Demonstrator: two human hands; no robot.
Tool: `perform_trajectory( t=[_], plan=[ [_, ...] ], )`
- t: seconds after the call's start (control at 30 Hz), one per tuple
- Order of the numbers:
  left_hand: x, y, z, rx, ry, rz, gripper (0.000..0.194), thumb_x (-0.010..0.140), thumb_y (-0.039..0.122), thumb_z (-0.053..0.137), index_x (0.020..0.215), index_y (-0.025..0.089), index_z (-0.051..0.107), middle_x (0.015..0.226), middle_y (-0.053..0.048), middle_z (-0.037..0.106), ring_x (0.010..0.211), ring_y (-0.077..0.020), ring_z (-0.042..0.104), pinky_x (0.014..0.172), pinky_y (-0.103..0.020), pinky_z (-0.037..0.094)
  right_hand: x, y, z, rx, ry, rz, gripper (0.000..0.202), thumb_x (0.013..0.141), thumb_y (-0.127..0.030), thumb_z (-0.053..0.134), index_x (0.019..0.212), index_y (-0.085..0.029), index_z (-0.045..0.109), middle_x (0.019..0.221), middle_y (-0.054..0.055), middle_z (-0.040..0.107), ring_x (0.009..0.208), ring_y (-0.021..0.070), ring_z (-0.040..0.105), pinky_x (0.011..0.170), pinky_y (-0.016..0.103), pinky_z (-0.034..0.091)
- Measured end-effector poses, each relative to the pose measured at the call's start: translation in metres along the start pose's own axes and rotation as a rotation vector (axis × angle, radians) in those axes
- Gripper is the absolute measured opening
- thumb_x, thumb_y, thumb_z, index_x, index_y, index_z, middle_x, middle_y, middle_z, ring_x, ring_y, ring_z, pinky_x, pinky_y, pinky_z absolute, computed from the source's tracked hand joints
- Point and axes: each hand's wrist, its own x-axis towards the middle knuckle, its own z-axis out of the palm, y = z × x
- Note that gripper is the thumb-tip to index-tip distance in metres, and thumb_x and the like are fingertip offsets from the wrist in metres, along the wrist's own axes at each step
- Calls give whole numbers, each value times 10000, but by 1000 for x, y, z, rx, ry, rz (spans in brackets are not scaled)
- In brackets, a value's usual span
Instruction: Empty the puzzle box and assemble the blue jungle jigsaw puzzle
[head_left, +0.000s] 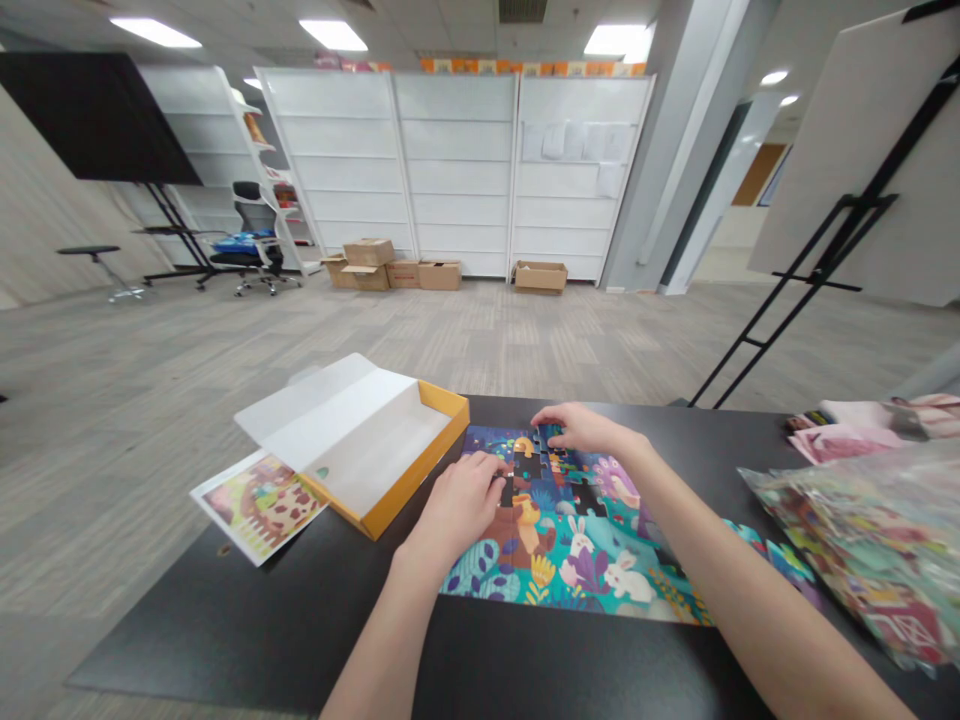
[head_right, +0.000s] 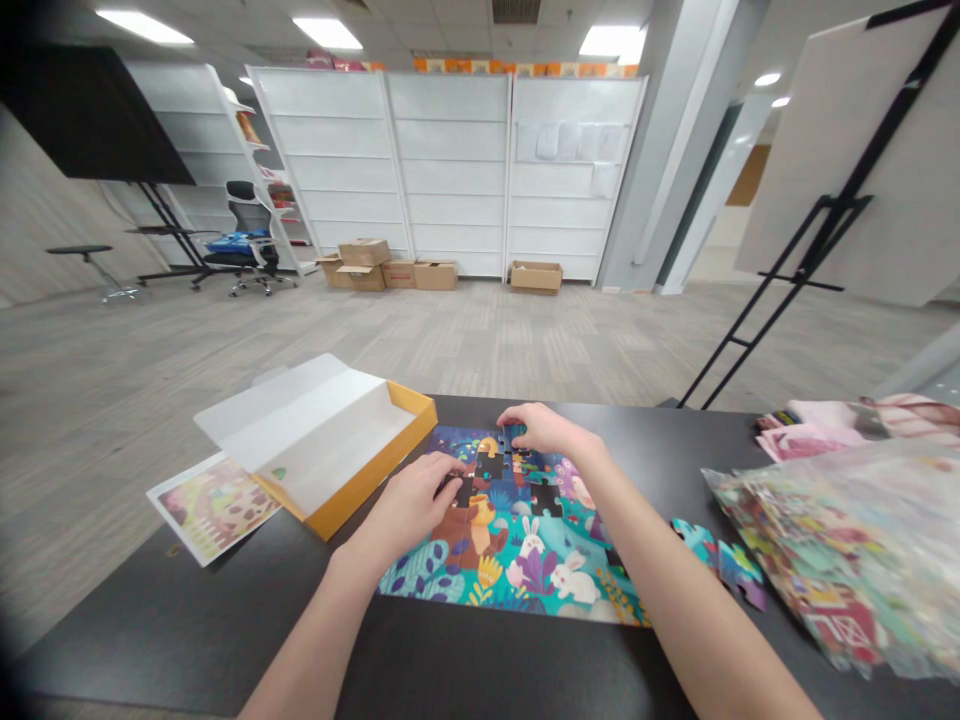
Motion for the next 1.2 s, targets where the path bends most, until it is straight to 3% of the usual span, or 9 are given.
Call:
perform_trajectory(
  t=[0.27, 0.57, 0.8, 0.93, 1.2],
  plan=[
    [2, 4, 3, 69, -39, 53, 195, 954, 197, 492, 1059, 216, 654, 1085, -87, 690, 1047, -251, 619, 904, -379, 485, 0, -1, -3, -132, -25, -40, 422, 675, -143, 733, 1085, -231, 777, 1144, 79, 743, 1061, 289, 673, 964, 388, 507],
    [3, 8, 5, 142, -70, 78, 181, 949, 208, 510, 1060, 218, 652, 1132, -75, 667, 1079, -269, 584, 896, -397, 470, -1, -2, -1, -115, -15, -10, 454, 674, -148, 740, 1126, -185, 746, 1092, 97, 742, 949, 253, 688, 866, 350, 536],
    [2, 10, 5, 115, -84, 76, 196, 941, 203, 513, 1065, 231, 662, 1159, -67, 665, 1119, -259, 569, 925, -391, 454, -2, -1, -2, -128, -6, -22, 211, 717, -220, 740, 923, -205, 779, 929, 62, 752, 817, 218, 671, 746, 310, 515],
    [3, 11, 4, 124, -105, 70, 209, 948, 206, 504, 1078, 231, 666, 1163, -65, 657, 1129, -260, 562, 925, -392, 454, -1, -4, 0, -187, -53, 21, 205, 708, -191, 731, 904, -217, 785, 811, 31, 738, 703, 182, 644, 635, 264, 469],
    [1, 10, 3, 158, -114, 66, 209, 962, 238, 506, 1110, 233, 654, 1187, -51, 650, 1144, -248, 552, 949, -384, 445, -1, -19, -4, -369, -141, 5, 278, 778, -164, 657, 1018, -212, 790, 989, 57, 768, 882, 201, 684, 767, 247, 481]
  ],
)
